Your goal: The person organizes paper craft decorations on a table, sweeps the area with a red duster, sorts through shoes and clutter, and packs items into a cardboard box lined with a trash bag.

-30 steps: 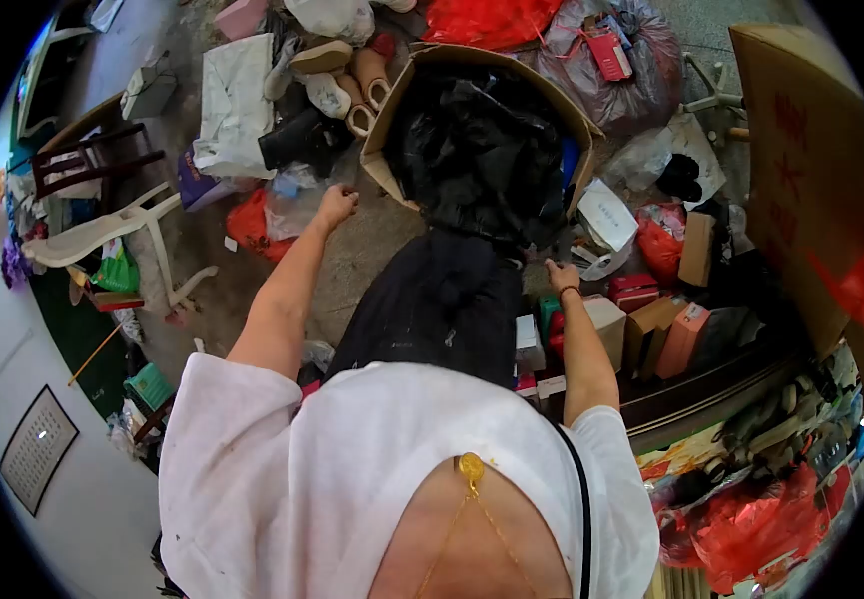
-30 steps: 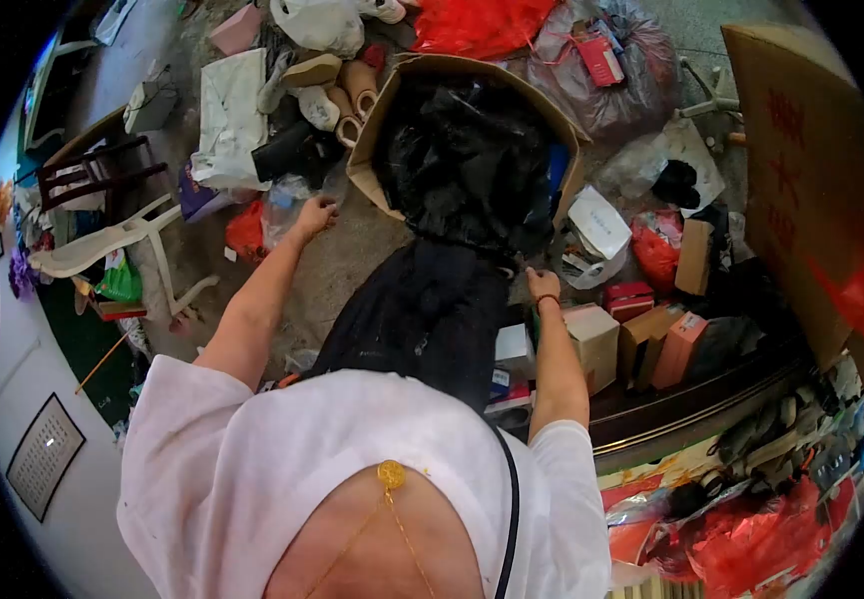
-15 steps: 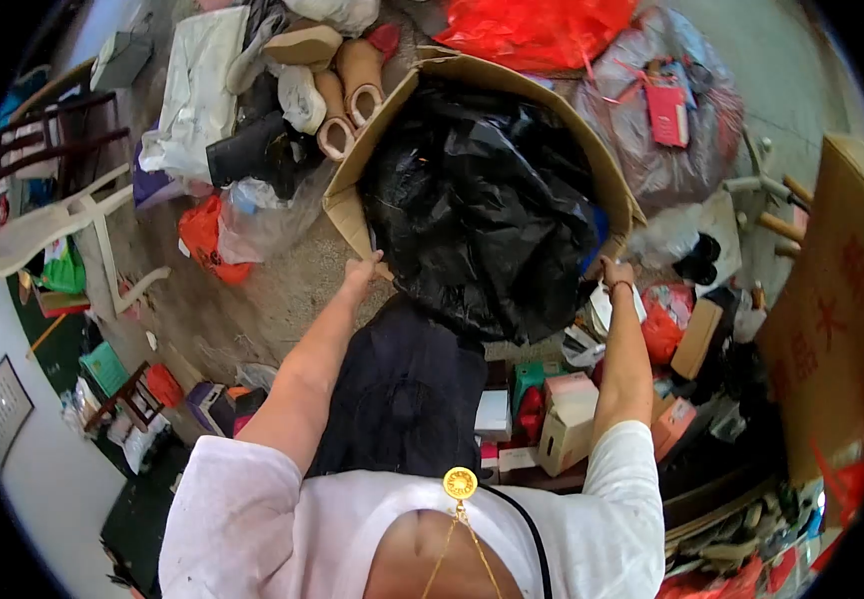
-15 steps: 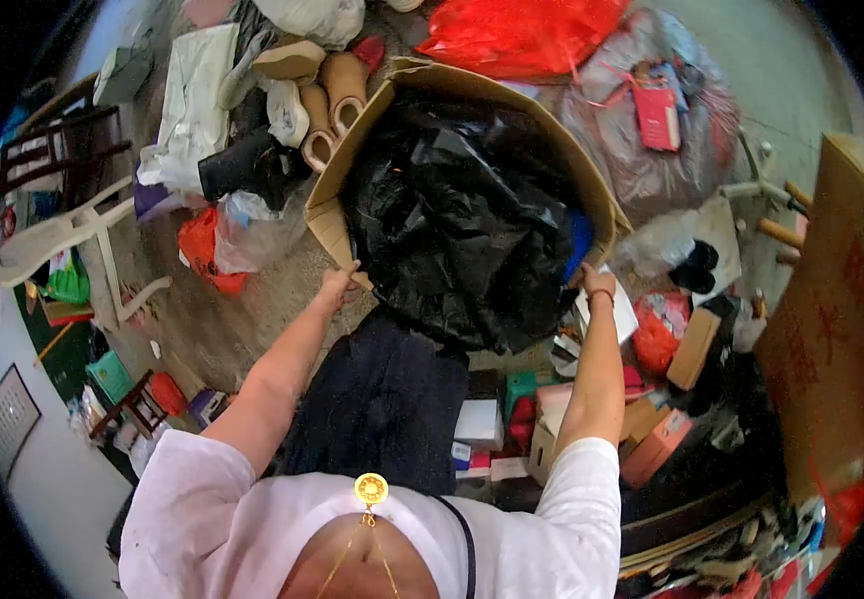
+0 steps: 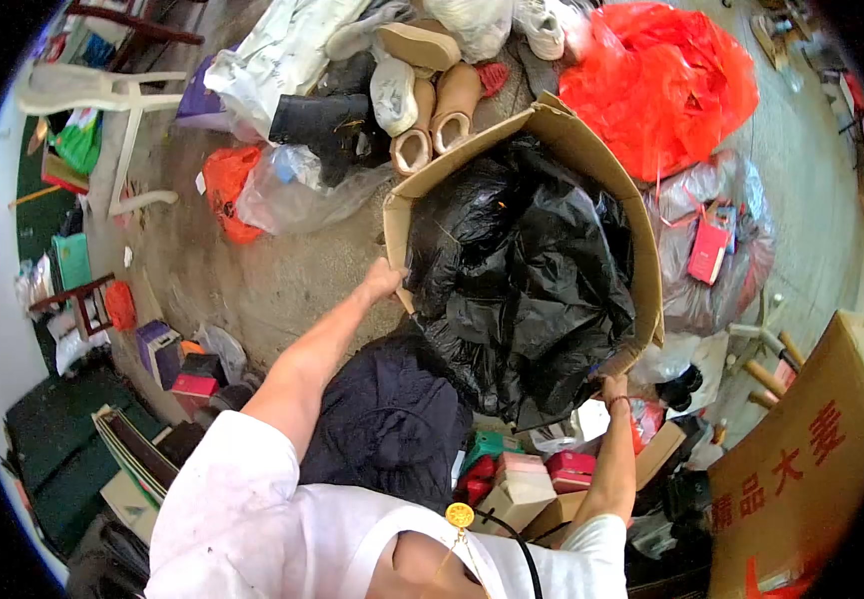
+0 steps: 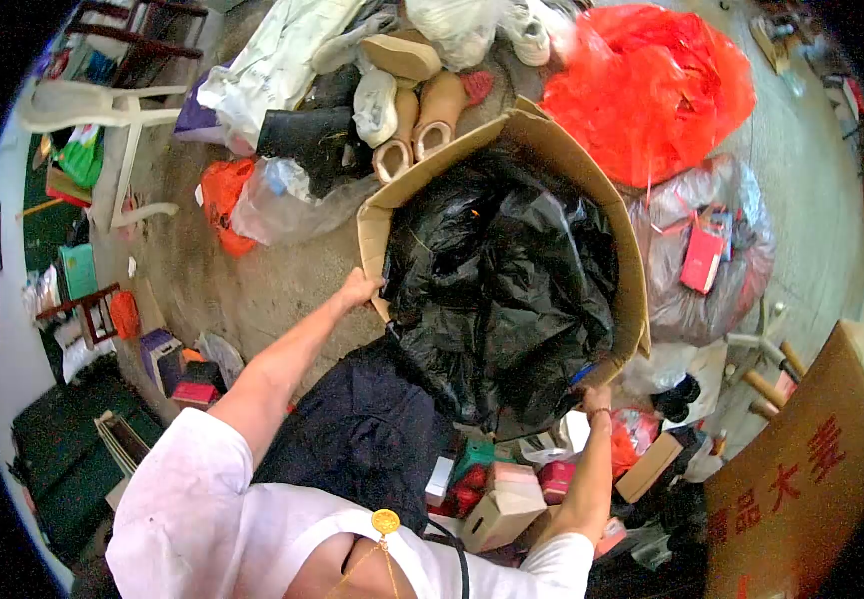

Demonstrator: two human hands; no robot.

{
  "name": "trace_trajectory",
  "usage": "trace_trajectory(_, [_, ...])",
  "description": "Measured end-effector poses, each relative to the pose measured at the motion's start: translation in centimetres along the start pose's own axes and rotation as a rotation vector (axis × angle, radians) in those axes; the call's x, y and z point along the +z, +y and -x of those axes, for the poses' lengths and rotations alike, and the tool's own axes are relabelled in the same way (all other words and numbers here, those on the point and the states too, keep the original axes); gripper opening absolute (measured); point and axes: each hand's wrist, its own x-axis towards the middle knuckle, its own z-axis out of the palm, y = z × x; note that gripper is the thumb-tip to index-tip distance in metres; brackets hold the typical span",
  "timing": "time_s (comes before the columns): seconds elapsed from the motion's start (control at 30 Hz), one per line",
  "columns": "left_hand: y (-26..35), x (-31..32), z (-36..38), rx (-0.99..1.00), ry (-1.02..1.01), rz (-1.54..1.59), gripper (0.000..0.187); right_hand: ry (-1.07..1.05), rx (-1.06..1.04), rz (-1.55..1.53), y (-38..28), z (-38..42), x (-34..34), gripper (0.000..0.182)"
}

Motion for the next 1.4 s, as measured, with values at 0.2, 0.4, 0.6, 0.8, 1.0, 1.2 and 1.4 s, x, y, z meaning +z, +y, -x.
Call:
trace_trajectory(0.2, [2.8, -2.9, 6.9, -0.026, -0.081, -0.03, 0.028, -0.141, -0.051, 0.205, -1.7, 3.1, -6.5, 0.02])
trace_trajectory(0.4, [0.9, -5.6, 17.7, -0.264, -0.152, 0.081, 0.024, -0.071, 0.047, 0.46, -7.7, 9.6, -12.2, 0.021])
trace_trajectory(0.6, [-2.3, -8.1, 25.0, -0.197, -0.242, 0.157, 0.026, -0.108, -0.066, 0.522, -19.7, 11.2, -8.7, 0.021])
trace_trajectory(0.8, [-2.1, -10.3, 27.0, -0.088, -0.275, 0.11, 0.025, -0.136, -0.225, 0.623, -29.9, 15.8, -4.6, 0.021])
trace_trajectory(1.0, [-2.4, -15.0, 35.5, 0.011, -0.147, 0.238, 0.025, -0.179, -0.432, 0.742, -38.7, 21.8, -1.8, 0.02])
trace_trajectory(1.2, [-6.5, -21.3, 43.3, -0.036, -0.002, 0.3, 0.026, -0.218, -0.591, 0.96, -50.3, 28.7, 1.8, 0.02])
trace_trajectory(1.4, [-16.2, -25.5, 38.8, 0.006, 0.188, 0.495, 0.032, -0.228, -0.61, 1.134, -56.2, 35.4, 9.8, 0.02])
